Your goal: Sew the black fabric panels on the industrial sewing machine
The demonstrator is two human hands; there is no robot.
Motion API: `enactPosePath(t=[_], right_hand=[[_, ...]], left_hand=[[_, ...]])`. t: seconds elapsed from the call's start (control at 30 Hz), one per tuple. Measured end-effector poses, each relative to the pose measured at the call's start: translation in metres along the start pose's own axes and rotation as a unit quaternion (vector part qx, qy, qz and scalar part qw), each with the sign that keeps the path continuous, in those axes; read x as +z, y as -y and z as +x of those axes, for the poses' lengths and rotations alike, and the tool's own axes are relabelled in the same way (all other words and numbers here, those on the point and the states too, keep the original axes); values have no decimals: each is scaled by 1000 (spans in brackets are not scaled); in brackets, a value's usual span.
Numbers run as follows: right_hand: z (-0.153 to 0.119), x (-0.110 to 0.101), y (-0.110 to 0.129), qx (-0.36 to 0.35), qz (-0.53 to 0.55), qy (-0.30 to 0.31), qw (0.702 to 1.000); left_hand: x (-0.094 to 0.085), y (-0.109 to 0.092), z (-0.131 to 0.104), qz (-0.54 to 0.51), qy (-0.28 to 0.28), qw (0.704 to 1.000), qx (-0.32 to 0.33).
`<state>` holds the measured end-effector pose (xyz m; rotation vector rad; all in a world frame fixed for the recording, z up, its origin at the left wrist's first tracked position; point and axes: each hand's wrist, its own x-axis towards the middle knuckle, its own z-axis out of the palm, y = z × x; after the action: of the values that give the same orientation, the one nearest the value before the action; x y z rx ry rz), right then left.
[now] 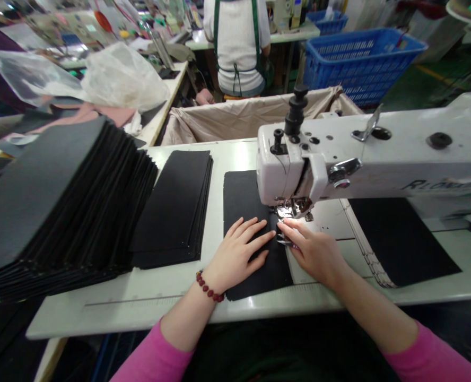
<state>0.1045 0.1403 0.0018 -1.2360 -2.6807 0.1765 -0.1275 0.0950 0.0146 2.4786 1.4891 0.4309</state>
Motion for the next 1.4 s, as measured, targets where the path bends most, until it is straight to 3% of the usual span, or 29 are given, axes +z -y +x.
enactPosePath(t=[0.93, 1.13, 1.4], right_hand=[[-1, 1, 1, 3, -2, 0, 1000], [-1, -1, 0, -1, 7, -1, 1000], [-2, 2, -1, 8, 13, -14, 1000]], left_hand=[[7, 3, 0, 10, -36, 999, -10], [3, -3, 3, 38, -5, 999, -35], [9, 8, 14, 54, -2, 997, -54]])
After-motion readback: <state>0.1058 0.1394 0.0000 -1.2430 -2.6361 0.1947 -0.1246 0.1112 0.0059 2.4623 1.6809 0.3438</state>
